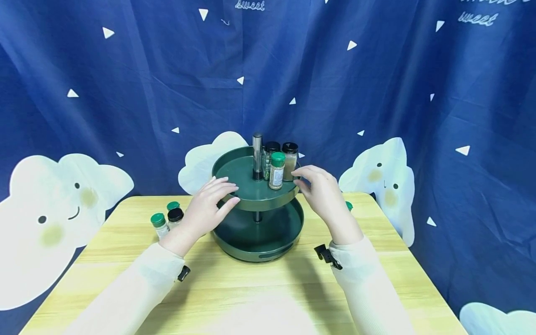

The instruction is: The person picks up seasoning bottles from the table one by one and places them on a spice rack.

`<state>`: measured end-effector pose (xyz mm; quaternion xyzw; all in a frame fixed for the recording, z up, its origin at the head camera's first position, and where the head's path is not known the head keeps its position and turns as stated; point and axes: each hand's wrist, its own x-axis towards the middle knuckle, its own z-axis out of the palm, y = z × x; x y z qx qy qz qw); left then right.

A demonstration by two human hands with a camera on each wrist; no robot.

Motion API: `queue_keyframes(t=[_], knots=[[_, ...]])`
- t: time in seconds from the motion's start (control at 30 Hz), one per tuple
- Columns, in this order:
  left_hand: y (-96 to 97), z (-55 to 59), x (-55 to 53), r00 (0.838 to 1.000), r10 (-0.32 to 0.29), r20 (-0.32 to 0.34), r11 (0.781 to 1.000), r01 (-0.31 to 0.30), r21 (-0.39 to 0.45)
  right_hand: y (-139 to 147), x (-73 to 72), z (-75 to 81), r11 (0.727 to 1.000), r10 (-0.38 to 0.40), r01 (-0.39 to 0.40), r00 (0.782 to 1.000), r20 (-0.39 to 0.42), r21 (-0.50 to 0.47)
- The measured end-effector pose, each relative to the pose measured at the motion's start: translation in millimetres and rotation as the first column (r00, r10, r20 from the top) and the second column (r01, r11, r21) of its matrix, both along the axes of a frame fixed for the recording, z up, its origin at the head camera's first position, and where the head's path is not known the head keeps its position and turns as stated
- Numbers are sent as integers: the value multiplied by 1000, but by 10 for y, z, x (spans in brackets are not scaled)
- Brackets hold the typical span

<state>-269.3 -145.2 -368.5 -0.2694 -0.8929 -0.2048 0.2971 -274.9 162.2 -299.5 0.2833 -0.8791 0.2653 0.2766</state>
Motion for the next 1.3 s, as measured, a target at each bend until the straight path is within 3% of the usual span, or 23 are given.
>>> queue_keyframes(t=[1.0, 1.3], knots=[[4, 16, 5, 1000, -1, 11, 1000, 1, 10, 225, 3, -156, 999, -47, 47, 999, 15, -13], [6, 6, 3, 1000, 0, 12, 1000, 0, 16, 305, 7, -166, 996, -89, 89, 993, 76, 9]])
